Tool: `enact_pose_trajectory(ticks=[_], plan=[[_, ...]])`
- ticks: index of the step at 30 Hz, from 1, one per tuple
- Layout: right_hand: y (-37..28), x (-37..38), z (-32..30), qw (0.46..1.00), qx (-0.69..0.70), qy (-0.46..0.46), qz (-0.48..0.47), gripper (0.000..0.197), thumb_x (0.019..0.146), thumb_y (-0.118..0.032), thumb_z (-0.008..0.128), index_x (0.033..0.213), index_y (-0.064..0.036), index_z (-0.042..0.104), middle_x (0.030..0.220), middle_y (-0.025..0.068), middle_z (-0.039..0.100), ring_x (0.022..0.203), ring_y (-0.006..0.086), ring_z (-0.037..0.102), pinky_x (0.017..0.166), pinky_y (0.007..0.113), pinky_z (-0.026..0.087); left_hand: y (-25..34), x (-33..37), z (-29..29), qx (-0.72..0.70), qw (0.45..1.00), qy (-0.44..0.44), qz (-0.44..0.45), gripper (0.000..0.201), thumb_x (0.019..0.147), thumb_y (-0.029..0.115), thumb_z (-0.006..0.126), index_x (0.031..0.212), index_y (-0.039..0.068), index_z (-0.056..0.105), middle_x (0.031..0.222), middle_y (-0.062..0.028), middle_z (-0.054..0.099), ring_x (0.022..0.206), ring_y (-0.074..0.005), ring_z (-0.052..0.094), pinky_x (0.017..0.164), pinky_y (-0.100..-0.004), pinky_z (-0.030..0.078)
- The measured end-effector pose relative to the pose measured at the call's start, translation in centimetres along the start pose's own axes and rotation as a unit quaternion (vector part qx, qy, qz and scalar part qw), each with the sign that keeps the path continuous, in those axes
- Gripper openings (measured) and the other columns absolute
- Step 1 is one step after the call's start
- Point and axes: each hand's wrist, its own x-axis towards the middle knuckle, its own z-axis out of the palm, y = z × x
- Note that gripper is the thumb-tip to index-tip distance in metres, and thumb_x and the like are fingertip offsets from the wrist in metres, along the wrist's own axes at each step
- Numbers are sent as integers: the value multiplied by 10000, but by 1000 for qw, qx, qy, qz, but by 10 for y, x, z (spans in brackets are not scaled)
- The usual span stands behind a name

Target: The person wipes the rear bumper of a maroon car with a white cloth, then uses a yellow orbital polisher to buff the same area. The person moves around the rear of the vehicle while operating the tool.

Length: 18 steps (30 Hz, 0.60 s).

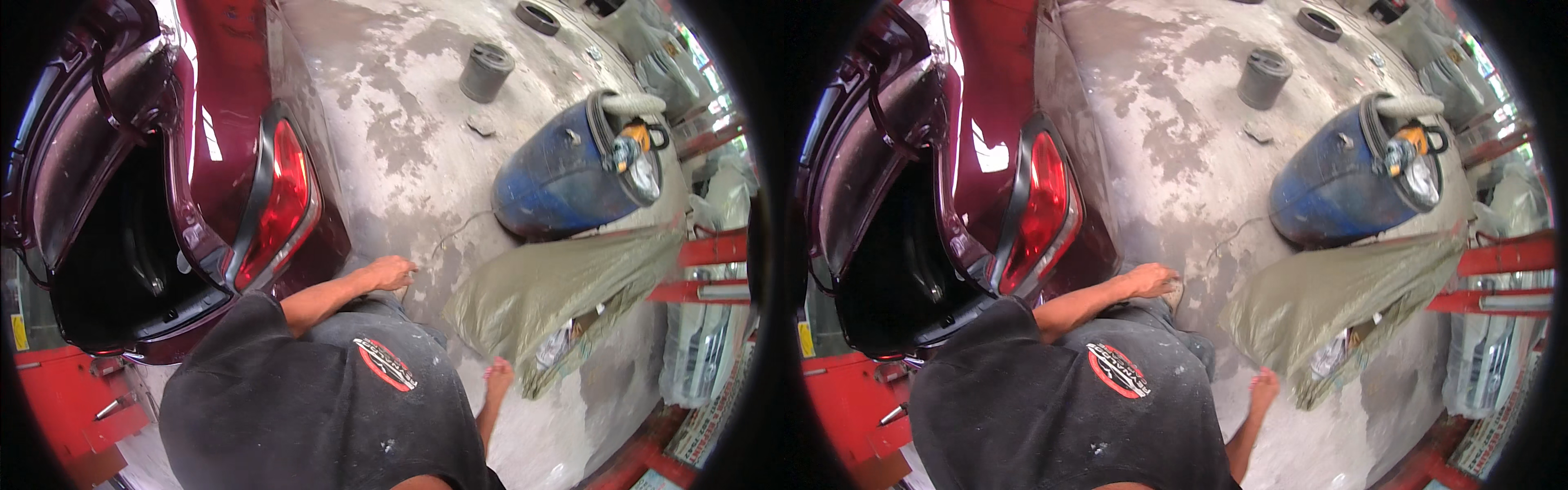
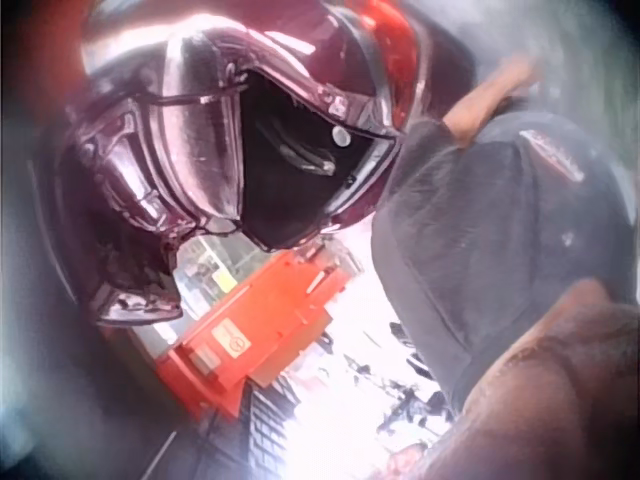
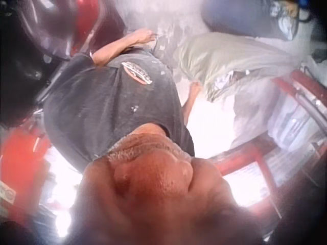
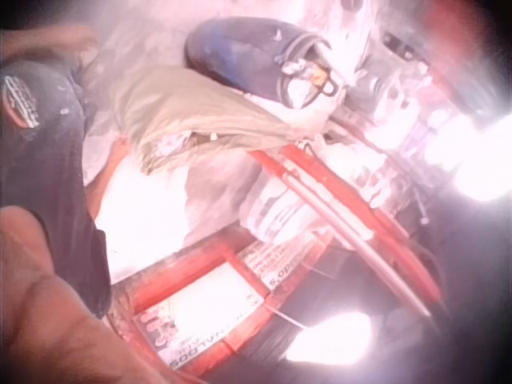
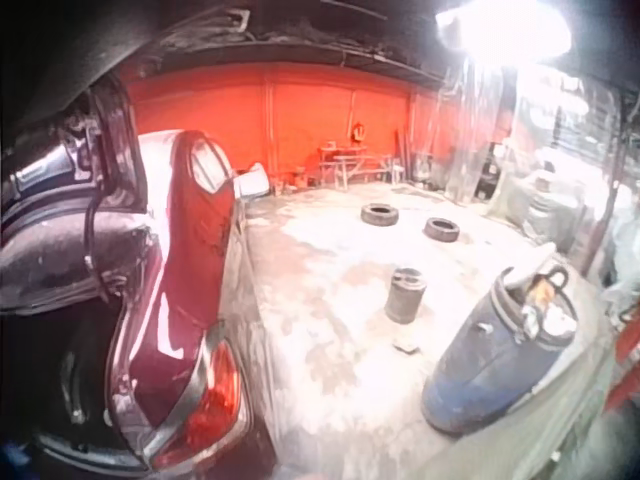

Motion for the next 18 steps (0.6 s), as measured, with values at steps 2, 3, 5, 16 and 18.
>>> enact_pose_trajectory(ticks=[2, 3, 5, 16, 18], plan=[[-80, 48, -7, 998, 20, 59, -23, 226, 958, -243, 659, 1004, -22, 663, 611, -8, 545, 467, 104, 497, 448, 260, 442, 20, 31, -35, -12, 999, 43, 4, 405, 927, 261, 607, 1271, 48, 621, 1189, -215, 665, 1104, -399, 628, 942, -476, 507], [-120, 65, -10, 998, -3, 46, -32, 238, 944, -227, 669, 1051, -15, 660, 659, 2, 563, 528, 105, 530, 476, 257, 464, 29, 40, -50, -22, 997, 73, 16, 396, 940, 265, 601, 1268, 43, 620, 1197, -212, 662, 1103, -390, 634, 945, -469, 507], [-193, 87, -9, 999, -7, -7, -35, 371, 908, -182, 691, 1236, -35, 600, 887, 58, 611, 688, 118, 587, 559, 264, 511, 45, 53, -78, -132, 984, 124, -3, 383, 953, 256, 607, 1275, 49, 623, 1205, -197, 669, 1103, -347, 649, 944, -438, 513], [-401, 236, 1, 972, 135, -157, -115, 517, 986, -280, 643, 1437, -77, 492, 1275, 112, 619, 1057, 167, 593, 839, 331, 536, 197, 173, -234, -310, 930, 185, 65, 363, 967, 185, 645, 1285, 11, 628, 1144, -99, 708, 1065, -177, 655, 920, -320, 512], [-426, 279, -8, 958, 172, -197, -115, 520, 991, -357, 627, 1396, -45, 531, 1215, 109, 649, 1036, 162, 601, 824, 326, 541, 239, 224, -265, -289, 935, 194, 69, 361, 984, 191, 636, 1289, -2, 618, 1174, -94, 695, 1075, -170, 643, 946, -318, 500]])
